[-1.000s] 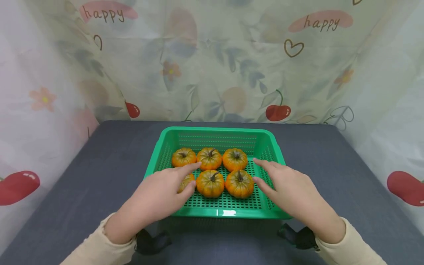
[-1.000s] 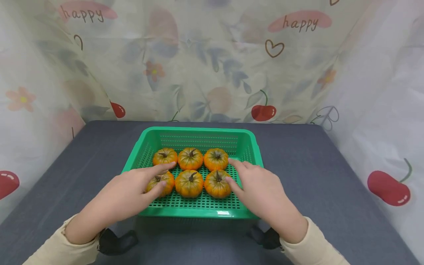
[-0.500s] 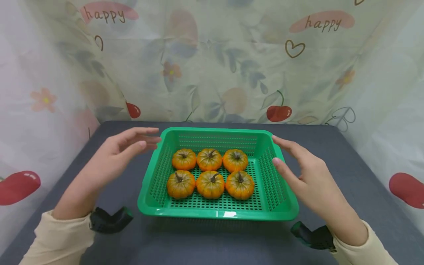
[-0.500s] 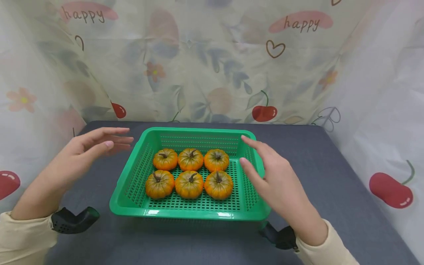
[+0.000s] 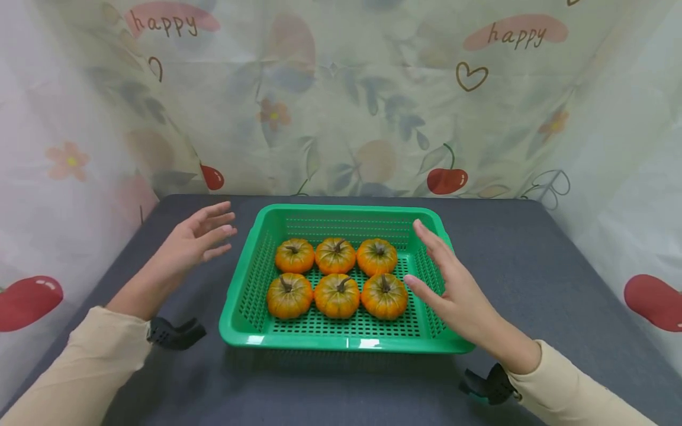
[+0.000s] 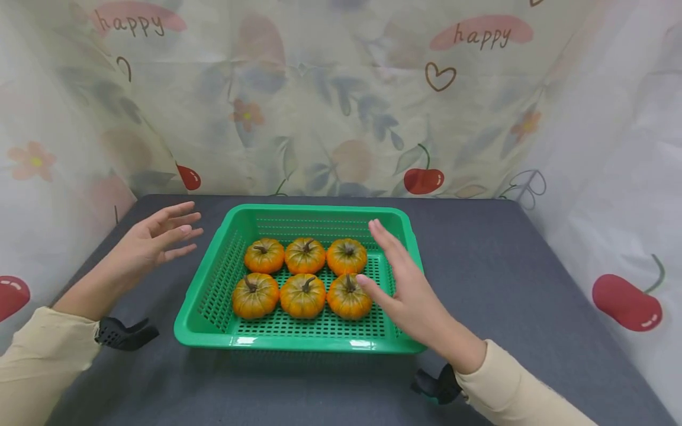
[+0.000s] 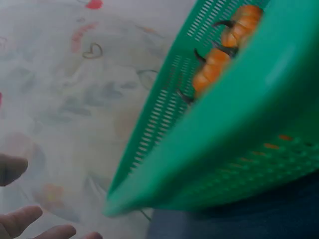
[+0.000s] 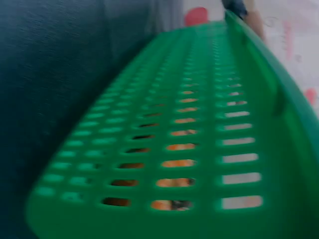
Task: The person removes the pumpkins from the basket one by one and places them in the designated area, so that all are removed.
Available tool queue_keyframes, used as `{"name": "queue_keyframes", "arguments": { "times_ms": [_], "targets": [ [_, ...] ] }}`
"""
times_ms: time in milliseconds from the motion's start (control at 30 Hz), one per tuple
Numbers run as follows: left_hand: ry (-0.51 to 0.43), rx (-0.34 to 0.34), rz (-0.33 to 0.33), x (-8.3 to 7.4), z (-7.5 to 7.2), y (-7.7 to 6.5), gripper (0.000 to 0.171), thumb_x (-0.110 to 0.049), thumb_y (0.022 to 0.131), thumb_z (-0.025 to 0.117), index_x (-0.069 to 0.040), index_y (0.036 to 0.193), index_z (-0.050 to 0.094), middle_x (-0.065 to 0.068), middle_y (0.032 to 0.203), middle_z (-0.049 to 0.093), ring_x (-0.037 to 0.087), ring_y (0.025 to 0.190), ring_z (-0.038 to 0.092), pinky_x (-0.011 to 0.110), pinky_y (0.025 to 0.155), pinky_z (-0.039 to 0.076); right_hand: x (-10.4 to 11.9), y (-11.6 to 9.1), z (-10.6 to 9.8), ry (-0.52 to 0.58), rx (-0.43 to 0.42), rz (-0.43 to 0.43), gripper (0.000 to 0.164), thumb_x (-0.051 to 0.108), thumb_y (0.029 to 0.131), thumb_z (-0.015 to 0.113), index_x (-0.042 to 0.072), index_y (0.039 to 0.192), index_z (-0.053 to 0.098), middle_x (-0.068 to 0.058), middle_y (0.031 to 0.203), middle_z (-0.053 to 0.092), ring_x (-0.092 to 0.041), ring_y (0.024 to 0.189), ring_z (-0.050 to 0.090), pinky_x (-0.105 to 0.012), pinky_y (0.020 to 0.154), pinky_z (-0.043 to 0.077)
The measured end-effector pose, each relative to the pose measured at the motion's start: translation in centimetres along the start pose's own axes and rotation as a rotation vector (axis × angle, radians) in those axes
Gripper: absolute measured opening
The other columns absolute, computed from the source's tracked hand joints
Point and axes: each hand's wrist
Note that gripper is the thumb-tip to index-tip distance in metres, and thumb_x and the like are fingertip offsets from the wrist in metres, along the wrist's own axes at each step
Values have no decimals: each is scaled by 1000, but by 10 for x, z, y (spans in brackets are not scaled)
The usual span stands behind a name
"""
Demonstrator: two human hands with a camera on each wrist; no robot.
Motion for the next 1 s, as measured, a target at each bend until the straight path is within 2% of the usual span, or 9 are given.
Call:
{"name": "queue_keyframes", "arguments": {
  "times_ms": [100,200,367,467,533,733,800,1000],
  "targets": [
    [-51,67,-65,8,-1,8,77,-36,99,54,-18,157,7,16,161,15,39,142,29,50,109,40,-3,2,3,30,96,84,76,25,97,61,33,155,14,5,162,15,-21,147,21,-51,115,31],
    [-109,133,-113,16,-3,14,82,-33,99,56,-18,157,-1,18,161,7,43,143,24,60,109,35,-5,5,5,68,183,170,72,35,98,58,34,155,14,3,162,15,-25,148,20,-54,115,30],
    [-168,228,-165,27,-5,22,84,-26,100,55,-22,157,-8,19,162,4,49,141,23,67,107,32,-8,12,9,100,271,257,71,43,97,55,28,156,18,-5,161,18,-33,146,24,-57,114,30],
    [-184,279,-177,32,-6,25,85,-25,100,55,-25,156,-8,20,161,5,50,140,24,67,105,35,-9,16,12,105,316,281,71,43,98,55,21,155,21,-9,160,21,-36,144,26,-60,113,30],
    [-197,308,-185,34,-5,26,85,-24,100,56,-27,156,-8,21,161,7,48,139,30,65,103,39,-10,19,13,110,349,298,70,41,98,56,19,155,22,-11,160,22,-38,144,26,-62,112,30],
    [-272,364,-232,34,0,29,85,-19,99,57,-32,156,-4,22,159,16,25,118,59,57,96,50,-16,26,21,113,424,363,67,37,98,57,14,154,27,-16,158,26,-40,143,26,-61,110,34],
    [-309,375,-251,33,1,29,85,-18,99,57,-33,156,-5,22,158,16,22,113,62,55,95,52,-19,28,24,112,442,382,67,36,98,57,13,153,28,-16,157,27,-40,143,27,-60,110,34],
    [-416,408,-296,34,1,28,86,-14,100,54,-38,155,-8,23,159,11,25,110,65,52,93,53,-21,29,30,134,465,418,66,29,96,61,8,151,32,-17,155,31,-38,142,29,-59,112,32]
  ]
}}
Point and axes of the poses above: each hand's wrist, its own y-axis towards the middle knuckle, its own z-axis out of the palm, x = y × z
